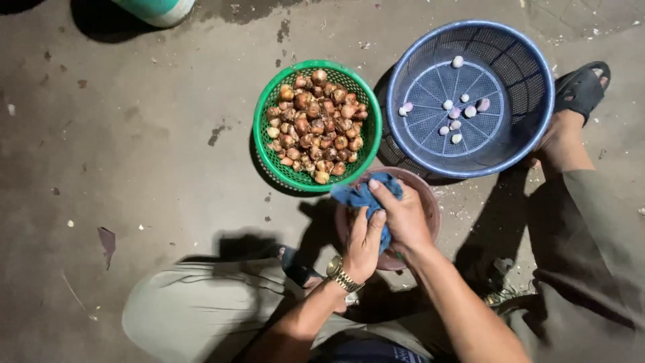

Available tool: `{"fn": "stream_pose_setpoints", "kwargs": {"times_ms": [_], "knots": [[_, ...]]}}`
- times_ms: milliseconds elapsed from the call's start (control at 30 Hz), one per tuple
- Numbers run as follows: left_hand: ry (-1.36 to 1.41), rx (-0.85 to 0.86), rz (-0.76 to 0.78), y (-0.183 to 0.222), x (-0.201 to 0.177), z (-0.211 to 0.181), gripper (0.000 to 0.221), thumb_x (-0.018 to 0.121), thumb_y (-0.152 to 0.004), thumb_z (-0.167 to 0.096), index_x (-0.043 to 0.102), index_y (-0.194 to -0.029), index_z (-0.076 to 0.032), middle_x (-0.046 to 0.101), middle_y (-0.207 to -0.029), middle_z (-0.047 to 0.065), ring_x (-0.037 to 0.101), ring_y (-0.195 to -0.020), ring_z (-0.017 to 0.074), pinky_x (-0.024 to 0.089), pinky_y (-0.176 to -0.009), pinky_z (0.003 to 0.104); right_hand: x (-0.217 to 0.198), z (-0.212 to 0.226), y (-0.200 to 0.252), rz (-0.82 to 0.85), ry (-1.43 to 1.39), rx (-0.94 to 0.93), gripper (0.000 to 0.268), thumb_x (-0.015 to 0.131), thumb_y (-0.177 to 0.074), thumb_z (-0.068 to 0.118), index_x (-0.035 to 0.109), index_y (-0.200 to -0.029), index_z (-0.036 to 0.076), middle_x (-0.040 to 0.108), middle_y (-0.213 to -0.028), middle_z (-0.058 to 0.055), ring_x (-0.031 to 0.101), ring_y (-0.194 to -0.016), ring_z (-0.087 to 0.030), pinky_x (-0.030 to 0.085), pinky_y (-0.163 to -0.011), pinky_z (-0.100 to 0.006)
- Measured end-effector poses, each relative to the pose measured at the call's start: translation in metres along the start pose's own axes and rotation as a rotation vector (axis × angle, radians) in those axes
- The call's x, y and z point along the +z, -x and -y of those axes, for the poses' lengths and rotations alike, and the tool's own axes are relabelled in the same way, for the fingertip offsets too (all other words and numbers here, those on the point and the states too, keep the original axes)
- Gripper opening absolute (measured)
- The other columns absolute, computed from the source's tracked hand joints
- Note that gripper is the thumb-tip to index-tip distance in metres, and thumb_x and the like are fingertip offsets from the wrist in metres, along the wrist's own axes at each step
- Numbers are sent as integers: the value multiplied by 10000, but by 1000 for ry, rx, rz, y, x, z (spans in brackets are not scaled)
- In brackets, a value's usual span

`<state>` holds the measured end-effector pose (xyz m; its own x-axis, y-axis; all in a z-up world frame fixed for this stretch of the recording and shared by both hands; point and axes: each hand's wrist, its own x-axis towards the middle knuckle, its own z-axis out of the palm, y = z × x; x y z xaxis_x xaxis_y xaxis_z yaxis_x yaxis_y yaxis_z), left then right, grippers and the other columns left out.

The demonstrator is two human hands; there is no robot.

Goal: The person is peeling small onions (shallots) using a knife, collecting the skins in a bowl and the peeled onions in a separate basket.

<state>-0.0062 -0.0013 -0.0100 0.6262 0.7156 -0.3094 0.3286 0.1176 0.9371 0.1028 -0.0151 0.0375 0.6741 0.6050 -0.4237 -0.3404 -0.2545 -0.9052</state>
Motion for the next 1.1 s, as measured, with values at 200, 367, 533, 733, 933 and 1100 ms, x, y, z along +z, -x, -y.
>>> {"fn": "stream_pose_setpoints", "kwargs": {"times_ms": [200, 367, 533, 733, 933, 1100], "knots": [[155, 17, 128, -9, -20, -35, 224, 814, -874, -242, 710, -965, -65, 721, -817, 71, 658, -832, 123, 569, -788, 322, -23, -35, -28, -250, -468, 203, 331, 802, -819, 55, 538, -627, 112, 567, -535, -61, 581, -425, -136, 463, -384, -237], [-77, 21, 76, -15, -38, -48, 161, 781, -652, -124, 623, -668, -152, 479, -501, -71, 460, -468, 76, 372, -438, 225, -43, -2, -22, 374, 103, -287, 1098, 876, -682, 462, 374, -1580, 75, 590, -1412, -258, 479, -1383, -387, 278, -1192, -576], [-237, 87, 106, -17, -39, -18, 232, 771, -634, -195, 542, -615, -160, 418, -484, 40, 506, -453, 184, 418, -435, 309, -8, 6, -1, 391, 112, -213, 241, 661, -993, 255, 745, -858, 73, 661, -765, -85, 584, -756, -212, 469, -742, -360], [-278, 523, 242, 6, -27, -50, 164, 704, -874, -97, 561, -930, -37, 603, -951, 151, 647, -835, 351, 540, -713, 432, -27, -17, -21, -152, -126, 331, 410, 579, -1011, 457, 653, -838, 94, 644, -702, -74, 588, -620, -157, 433, -558, -267], [406, -40, 129, -30, -24, 27, 125, 648, -912, -43, 561, -994, -79, 622, -849, 54, 566, -638, 137, 498, -586, 269, -2, -21, 6, 186, -200, 160, 521, 445, -981, 550, 585, -1045, 52, 598, -791, -50, 566, -610, -133, 496, -505, -245], [395, 167, -236, -74, -69, 84, 89, 617, -936, -21, 562, -995, -58, 583, -827, 33, 514, -681, 114, 468, -624, 242, -10, -32, 1, 370, 193, -199, 493, 358, -1065, 352, 630, -1330, 38, 564, -1034, -89, 549, -942, -206, 489, -888, -378]]}}
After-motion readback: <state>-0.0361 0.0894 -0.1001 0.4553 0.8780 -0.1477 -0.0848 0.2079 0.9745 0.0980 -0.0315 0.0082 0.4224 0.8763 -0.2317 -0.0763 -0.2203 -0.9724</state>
